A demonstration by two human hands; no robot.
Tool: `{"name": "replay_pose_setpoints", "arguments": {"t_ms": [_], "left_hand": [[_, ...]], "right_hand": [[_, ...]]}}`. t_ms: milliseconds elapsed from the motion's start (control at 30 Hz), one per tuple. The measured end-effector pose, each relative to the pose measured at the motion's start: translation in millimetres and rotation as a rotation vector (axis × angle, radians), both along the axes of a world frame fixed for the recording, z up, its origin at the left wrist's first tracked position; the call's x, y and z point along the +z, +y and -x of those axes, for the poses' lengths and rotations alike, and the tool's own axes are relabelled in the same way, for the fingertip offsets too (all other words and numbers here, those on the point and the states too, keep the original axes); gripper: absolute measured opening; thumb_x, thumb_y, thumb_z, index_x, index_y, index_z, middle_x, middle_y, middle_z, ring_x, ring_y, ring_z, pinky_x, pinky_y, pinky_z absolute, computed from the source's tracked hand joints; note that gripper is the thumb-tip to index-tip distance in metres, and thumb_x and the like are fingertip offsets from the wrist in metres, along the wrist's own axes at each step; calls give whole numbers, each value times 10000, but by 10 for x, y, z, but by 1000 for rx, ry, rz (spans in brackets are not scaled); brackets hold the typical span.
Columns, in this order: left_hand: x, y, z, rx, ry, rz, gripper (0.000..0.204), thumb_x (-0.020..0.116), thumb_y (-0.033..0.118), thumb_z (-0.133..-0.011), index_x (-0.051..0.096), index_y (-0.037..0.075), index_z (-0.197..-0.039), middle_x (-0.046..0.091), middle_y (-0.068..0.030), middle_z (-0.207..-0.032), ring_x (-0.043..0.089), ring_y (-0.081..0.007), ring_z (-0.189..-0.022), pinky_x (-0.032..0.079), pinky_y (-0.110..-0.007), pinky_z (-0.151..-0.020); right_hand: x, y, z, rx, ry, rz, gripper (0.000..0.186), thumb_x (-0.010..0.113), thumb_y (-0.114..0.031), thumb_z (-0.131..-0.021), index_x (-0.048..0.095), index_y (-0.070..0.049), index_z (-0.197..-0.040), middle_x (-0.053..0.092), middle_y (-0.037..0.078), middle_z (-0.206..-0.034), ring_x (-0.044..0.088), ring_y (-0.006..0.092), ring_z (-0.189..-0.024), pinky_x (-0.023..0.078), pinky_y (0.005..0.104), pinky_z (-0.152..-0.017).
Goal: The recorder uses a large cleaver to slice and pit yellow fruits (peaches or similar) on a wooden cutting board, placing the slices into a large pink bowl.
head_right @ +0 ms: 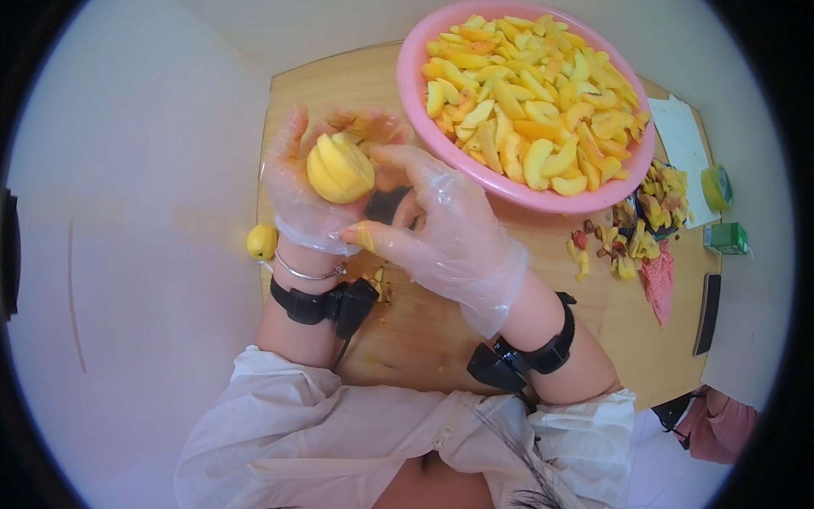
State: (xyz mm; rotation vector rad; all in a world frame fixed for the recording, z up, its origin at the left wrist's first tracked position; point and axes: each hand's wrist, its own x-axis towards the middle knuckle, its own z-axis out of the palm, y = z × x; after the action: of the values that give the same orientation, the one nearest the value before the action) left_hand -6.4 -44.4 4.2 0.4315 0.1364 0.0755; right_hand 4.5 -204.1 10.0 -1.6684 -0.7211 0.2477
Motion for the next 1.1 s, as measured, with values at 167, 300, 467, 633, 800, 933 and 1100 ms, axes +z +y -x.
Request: {"name": "replay_pose_setpoints", "arguments": {"t_ms": [167,300,467,633,800,933,1100], "left_hand": [[47,-168,5,-133,-8,-146,602,327,533,-959,557,-11,-1073,610,-227,-1058,611,-339,-941,522,-431,-817],[-94,-118,-30,-135,88,-274,666,333,606,-933,505,-4,-1137,582,-225,-1136,582,-344,-1035,495,-462,-887],[40,-231,7,-96,240,-604,664,372,592,-935,438,1,-1232,581,-204,-1119,588,-291,-1049,513,-422,-872],[64,-219,48,-122,12,-567,475,547,224,-940,376,-16,-1313,569,-133,-1103,591,-205,-1006,552,-360,-788],[28,-190,38,-130,-47,-679,533,617,212,-888,412,-30,-1316,551,-164,-1190,568,-259,-1086,477,-426,-936],[7,-171,17,-127,-37,-571,517,598,163,-898,398,-59,-1320,545,-189,-1199,581,-269,-1069,511,-393,-895],[49,-97,-9,-174,-87,-455,567,597,154,-908,329,-81,-1349,532,-241,-1213,618,-299,-1004,551,-369,-827]], "right_hand": [[-234,67,-99,-28,67,-162,498,722,-190,-805,530,24,-1212,618,75,-899,571,93,-631,471,232,-567],[-139,74,-96,7,310,-190,394,668,-151,-853,544,23,-1184,616,59,-911,569,71,-682,479,226,-606],[-172,19,-199,-19,373,-187,306,615,-128,-893,560,27,-1151,624,51,-938,573,65,-757,491,224,-653],[-80,-66,-262,-61,419,-291,269,587,-134,-915,574,32,-1126,634,55,-948,578,67,-794,493,214,-667],[-125,-106,-303,-124,256,-172,226,607,-140,-886,614,30,-1036,645,44,-828,575,70,-701,476,227,-618],[-114,-160,-335,-261,16,23,235,638,-162,-854,628,23,-999,631,43,-728,562,79,-620,459,240,-566],[-12,-287,-510,-628,-24,19,314,696,-194,-818,623,14,-1043,601,34,-665,537,86,-573,448,245,-535]]}}
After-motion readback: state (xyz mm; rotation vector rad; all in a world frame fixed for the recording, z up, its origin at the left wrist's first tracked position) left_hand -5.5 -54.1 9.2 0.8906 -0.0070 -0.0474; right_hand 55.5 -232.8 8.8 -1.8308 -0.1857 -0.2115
